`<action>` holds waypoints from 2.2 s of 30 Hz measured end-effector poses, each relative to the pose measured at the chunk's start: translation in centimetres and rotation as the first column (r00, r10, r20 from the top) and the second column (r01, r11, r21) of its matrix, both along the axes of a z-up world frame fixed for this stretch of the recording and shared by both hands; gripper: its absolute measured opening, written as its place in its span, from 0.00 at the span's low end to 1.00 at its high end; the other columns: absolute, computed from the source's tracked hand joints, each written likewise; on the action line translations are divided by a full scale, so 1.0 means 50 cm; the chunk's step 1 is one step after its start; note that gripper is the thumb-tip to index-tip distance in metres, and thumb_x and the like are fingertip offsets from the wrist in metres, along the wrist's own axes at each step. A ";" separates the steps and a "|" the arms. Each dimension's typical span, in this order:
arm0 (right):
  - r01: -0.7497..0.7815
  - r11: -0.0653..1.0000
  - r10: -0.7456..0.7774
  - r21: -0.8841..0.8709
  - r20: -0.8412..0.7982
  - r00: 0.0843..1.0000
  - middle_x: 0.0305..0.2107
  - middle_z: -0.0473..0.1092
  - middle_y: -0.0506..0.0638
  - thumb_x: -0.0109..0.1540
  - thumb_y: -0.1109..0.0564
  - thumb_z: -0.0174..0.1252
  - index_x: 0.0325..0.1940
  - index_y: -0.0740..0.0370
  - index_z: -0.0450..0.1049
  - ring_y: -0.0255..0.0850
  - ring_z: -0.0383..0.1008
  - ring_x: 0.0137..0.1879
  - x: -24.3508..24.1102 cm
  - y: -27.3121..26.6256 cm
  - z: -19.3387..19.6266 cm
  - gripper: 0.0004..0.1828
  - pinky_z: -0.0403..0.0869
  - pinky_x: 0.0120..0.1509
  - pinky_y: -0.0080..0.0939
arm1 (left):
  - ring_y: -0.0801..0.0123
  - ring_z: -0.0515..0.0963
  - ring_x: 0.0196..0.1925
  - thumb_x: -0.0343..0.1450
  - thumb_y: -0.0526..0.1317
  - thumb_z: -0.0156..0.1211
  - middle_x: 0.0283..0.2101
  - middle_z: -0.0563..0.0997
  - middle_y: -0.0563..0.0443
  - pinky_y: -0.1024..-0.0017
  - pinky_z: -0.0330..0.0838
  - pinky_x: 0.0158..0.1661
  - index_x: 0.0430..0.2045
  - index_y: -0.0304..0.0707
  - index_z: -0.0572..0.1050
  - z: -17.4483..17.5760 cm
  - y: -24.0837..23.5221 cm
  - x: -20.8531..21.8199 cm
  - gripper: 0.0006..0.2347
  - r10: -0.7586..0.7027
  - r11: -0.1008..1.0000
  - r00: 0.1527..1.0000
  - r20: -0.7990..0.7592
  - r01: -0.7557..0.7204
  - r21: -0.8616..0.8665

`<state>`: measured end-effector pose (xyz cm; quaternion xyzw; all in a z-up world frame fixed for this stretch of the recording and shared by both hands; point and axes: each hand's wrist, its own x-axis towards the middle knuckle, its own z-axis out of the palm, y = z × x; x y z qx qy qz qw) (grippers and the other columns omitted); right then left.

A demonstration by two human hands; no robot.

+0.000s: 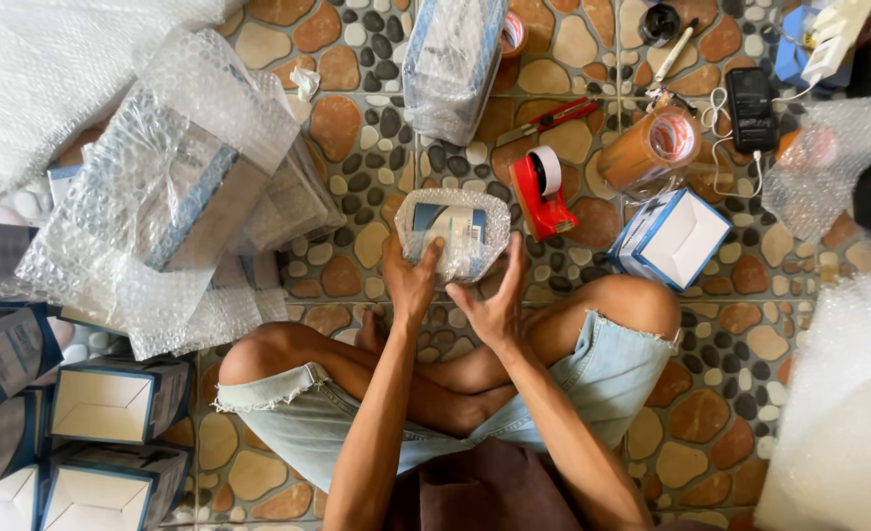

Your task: The person sits on the floor and wraps small rectangular boxes in bubble wrap. They use a red handheld tape dispenser to seal the bubble wrap around each box, then place the wrapped items aside. The person repeats this process for several boxes.

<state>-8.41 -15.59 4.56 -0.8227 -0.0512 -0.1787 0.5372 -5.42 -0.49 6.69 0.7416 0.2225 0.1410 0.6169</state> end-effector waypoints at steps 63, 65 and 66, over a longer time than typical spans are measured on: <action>-0.349 0.814 0.480 -0.465 0.198 0.855 0.37 0.75 0.45 0.55 0.45 0.58 0.42 0.52 0.77 0.42 0.79 0.51 0.329 -0.031 -0.092 0.16 0.65 0.65 0.46 | 0.42 0.73 0.70 0.72 0.49 0.64 0.65 0.75 0.33 0.41 0.63 0.69 0.59 0.33 0.75 -0.098 -0.004 -0.009 0.24 -0.708 0.336 0.658 0.256 -0.005 0.942; -0.308 0.852 0.446 -0.422 0.280 0.850 0.43 0.76 0.49 0.54 0.47 0.60 0.41 0.54 0.78 0.48 0.76 0.59 0.345 -0.018 -0.015 0.15 0.65 0.67 0.49 | 0.41 0.73 0.69 0.72 0.49 0.63 0.64 0.76 0.32 0.43 0.64 0.69 0.55 0.31 0.76 -0.072 0.013 0.008 0.23 -0.722 0.343 0.640 0.262 0.003 0.939; -0.276 0.884 0.413 -0.378 0.352 0.840 0.50 0.77 0.53 0.54 0.49 0.62 0.41 0.56 0.79 0.53 0.73 0.68 0.352 -0.011 0.023 0.14 0.66 0.70 0.52 | 0.41 0.74 0.69 0.72 0.50 0.63 0.63 0.76 0.31 0.46 0.65 0.68 0.51 0.29 0.77 -0.061 0.022 0.016 0.22 -0.732 0.354 0.627 0.267 0.015 0.935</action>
